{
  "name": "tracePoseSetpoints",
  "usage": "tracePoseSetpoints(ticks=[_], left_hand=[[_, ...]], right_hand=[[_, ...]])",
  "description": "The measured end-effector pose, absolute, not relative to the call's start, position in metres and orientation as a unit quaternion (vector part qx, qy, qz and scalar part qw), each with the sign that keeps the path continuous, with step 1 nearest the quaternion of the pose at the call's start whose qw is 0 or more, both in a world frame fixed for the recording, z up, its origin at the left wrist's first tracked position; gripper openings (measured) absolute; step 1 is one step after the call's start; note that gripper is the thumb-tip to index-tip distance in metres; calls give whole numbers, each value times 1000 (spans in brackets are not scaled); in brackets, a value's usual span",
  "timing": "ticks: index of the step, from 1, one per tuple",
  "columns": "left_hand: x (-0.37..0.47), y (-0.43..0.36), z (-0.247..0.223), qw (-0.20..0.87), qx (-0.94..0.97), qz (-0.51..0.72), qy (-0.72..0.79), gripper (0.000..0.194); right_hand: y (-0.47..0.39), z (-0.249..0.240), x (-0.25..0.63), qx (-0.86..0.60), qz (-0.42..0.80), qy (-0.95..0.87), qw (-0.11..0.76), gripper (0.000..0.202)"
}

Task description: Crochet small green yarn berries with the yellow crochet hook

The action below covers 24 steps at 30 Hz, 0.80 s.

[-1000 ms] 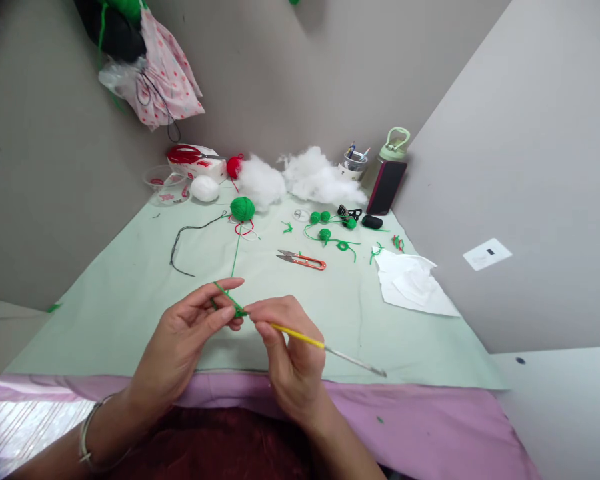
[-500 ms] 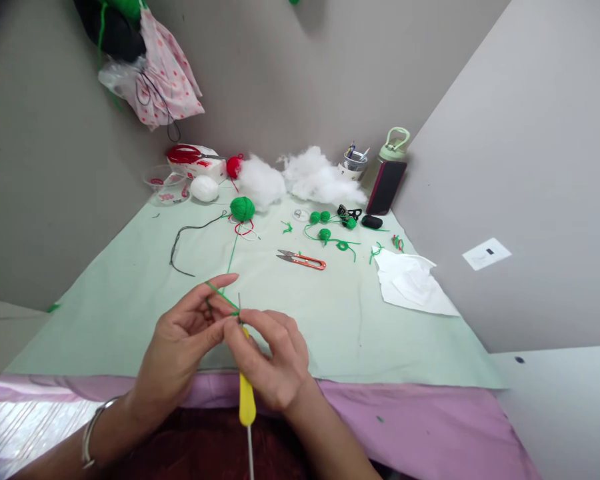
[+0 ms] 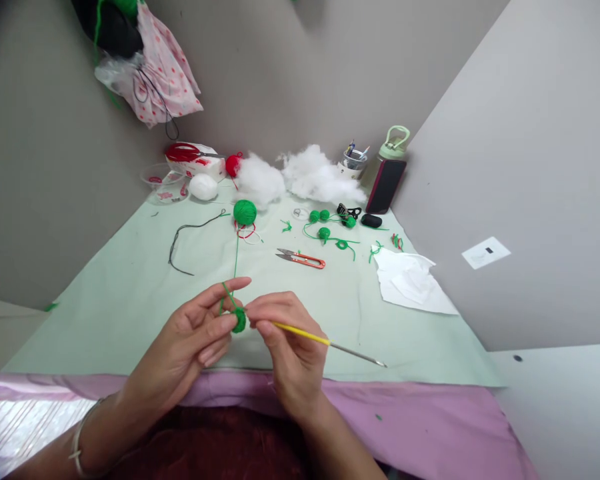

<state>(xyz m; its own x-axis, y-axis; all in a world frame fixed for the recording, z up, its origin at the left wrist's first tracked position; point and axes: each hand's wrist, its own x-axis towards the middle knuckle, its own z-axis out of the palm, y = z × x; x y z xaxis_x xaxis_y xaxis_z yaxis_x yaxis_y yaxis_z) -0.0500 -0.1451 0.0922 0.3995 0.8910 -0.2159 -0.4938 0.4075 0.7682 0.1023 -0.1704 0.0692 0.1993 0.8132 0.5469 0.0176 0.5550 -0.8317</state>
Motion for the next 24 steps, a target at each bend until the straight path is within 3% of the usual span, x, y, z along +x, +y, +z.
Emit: tracePoseSetpoints(ticks=[8, 17, 24], left_hand=[[-52, -147, 86, 745, 356, 455, 333, 42], [-51, -146, 83, 715, 382, 462, 361, 42], [-47, -145, 86, 789, 280, 437, 329, 47]], right_hand=[[-166, 63, 99, -365, 348, -515, 693, 18], [-165, 64, 99, -376, 333, -529, 685, 17], [-175, 48, 100, -417, 53, -678, 603, 38]])
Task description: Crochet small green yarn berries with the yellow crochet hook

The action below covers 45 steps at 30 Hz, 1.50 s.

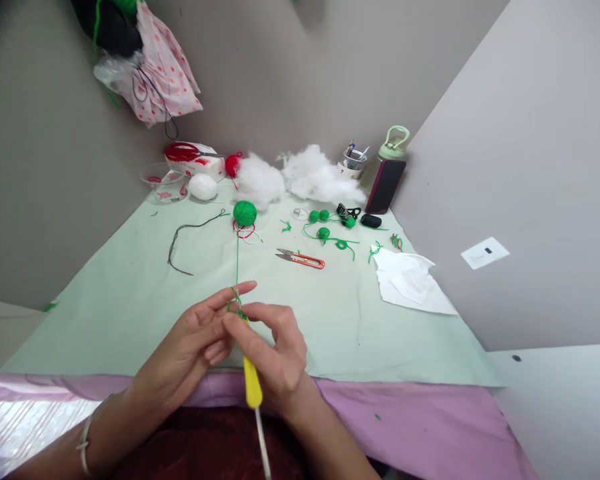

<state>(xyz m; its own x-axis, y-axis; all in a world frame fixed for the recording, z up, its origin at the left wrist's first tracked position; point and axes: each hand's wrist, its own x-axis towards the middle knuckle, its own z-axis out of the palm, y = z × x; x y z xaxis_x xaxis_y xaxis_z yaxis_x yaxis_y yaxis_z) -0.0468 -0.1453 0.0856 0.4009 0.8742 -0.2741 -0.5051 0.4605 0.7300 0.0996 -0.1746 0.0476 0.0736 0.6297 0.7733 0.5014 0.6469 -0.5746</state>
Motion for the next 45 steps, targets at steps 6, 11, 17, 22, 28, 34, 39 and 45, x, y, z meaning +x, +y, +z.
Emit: tracePoseSetpoints(ticks=[6, 11, 17, 22, 28, 34, 39, 45], left_hand=[[-51, -141, 89, 788, 262, 453, 325, 39], [-49, -144, 88, 739, 310, 484, 353, 41], [-50, -146, 90, 747, 301, 475, 355, 49], [-51, -143, 94, 784, 267, 451, 333, 41], [-49, -146, 87, 725, 337, 485, 355, 42], [-44, -154, 81, 750, 331, 449, 355, 59], [-52, -142, 87, 827, 250, 402, 302, 37], [-48, -144, 84, 760, 349, 443, 322, 35]], right_hand=[[-167, 61, 101, -399, 277, -536, 690, 19], [-159, 62, 98, -363, 384, -466, 710, 15], [-162, 59, 101, -389, 339, -482, 708, 14], [-165, 62, 104, -392, 331, -491, 704, 15], [-164, 67, 99, -350, 379, -480, 709, 17], [-171, 53, 99, -420, 71, -664, 614, 31], [-170, 60, 104, -415, 170, -574, 685, 25], [-167, 69, 97, -376, 347, -511, 690, 17]])
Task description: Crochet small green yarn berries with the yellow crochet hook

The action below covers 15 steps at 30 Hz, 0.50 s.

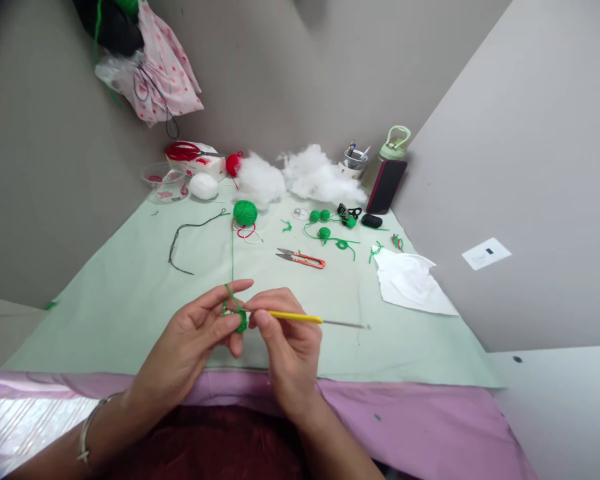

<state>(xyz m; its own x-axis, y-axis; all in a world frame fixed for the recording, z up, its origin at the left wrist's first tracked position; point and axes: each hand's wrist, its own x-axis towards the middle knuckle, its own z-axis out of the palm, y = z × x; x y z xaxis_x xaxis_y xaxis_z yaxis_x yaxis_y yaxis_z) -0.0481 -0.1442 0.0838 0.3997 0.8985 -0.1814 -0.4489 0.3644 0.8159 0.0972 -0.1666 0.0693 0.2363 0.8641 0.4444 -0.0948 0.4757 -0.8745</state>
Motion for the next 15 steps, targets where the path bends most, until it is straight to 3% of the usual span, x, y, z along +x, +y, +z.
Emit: tracePoseSetpoints(ticks=[3, 7, 15], left_hand=[[-46, -147, 80, 744, 363, 458, 322, 41], [-47, -147, 79, 746, 350, 463, 327, 47], [-53, -145, 78, 726, 385, 451, 348, 42]], right_hand=[[-165, 66, 95, -395, 324, -515, 688, 16], [-163, 61, 99, -384, 383, -483, 688, 15], [-160, 62, 101, -331, 431, -449, 709, 15]])
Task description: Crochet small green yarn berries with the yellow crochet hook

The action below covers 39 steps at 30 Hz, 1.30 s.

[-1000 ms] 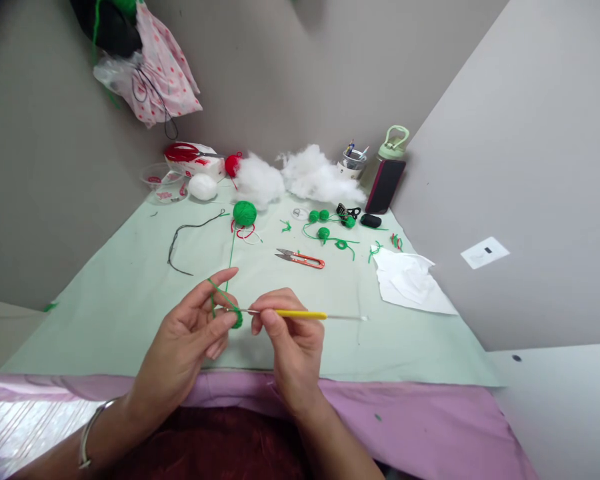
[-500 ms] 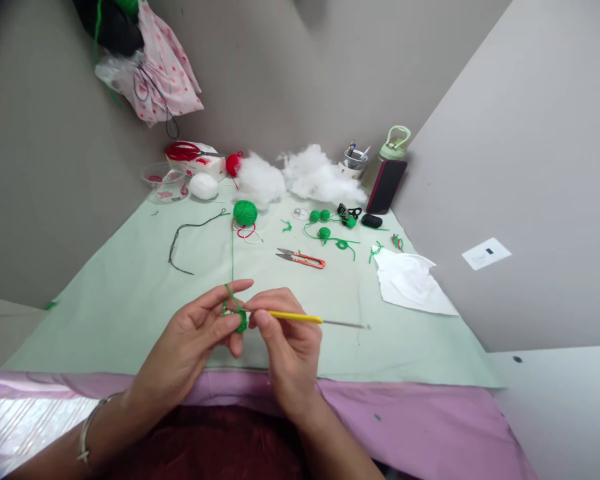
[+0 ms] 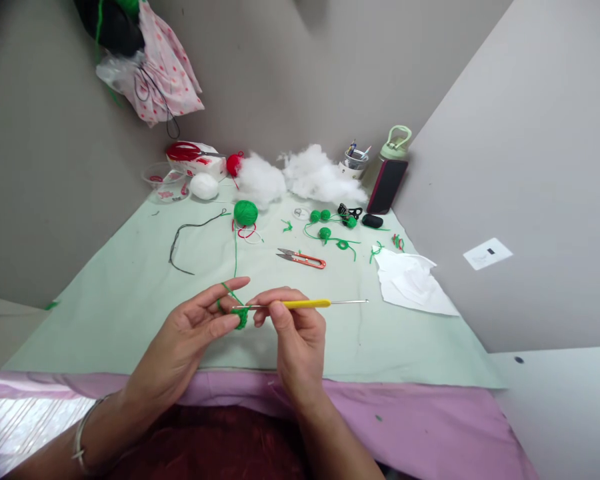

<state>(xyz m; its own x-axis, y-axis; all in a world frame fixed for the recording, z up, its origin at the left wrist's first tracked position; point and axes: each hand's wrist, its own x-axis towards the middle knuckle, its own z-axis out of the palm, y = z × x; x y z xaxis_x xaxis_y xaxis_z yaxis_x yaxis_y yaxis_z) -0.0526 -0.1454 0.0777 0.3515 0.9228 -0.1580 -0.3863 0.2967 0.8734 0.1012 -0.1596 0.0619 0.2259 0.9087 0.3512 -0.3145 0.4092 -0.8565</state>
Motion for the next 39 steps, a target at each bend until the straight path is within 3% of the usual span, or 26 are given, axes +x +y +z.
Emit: tracePoseSetpoints(ticks=[4, 14, 22, 28, 39], left_hand=[[-53, -146, 77, 713, 382, 465, 358, 42], [-51, -146, 75, 646, 442, 478, 400, 42], [-51, -146, 81, 584, 485, 487, 432, 38], [-52, -146, 83, 598, 473, 483, 432, 38], [-55, -146, 79, 677, 430, 464, 377, 33]], right_hand=[[-162, 64, 103, -330, 416, -479, 699, 18], [-176, 69, 107, -379, 216, -633, 640, 25], [-176, 70, 109, -365, 169, -684, 609, 28], [-178, 67, 107, -372, 124, -697, 600, 29], [-174, 68, 103, -392, 238, -586, 669, 23]])
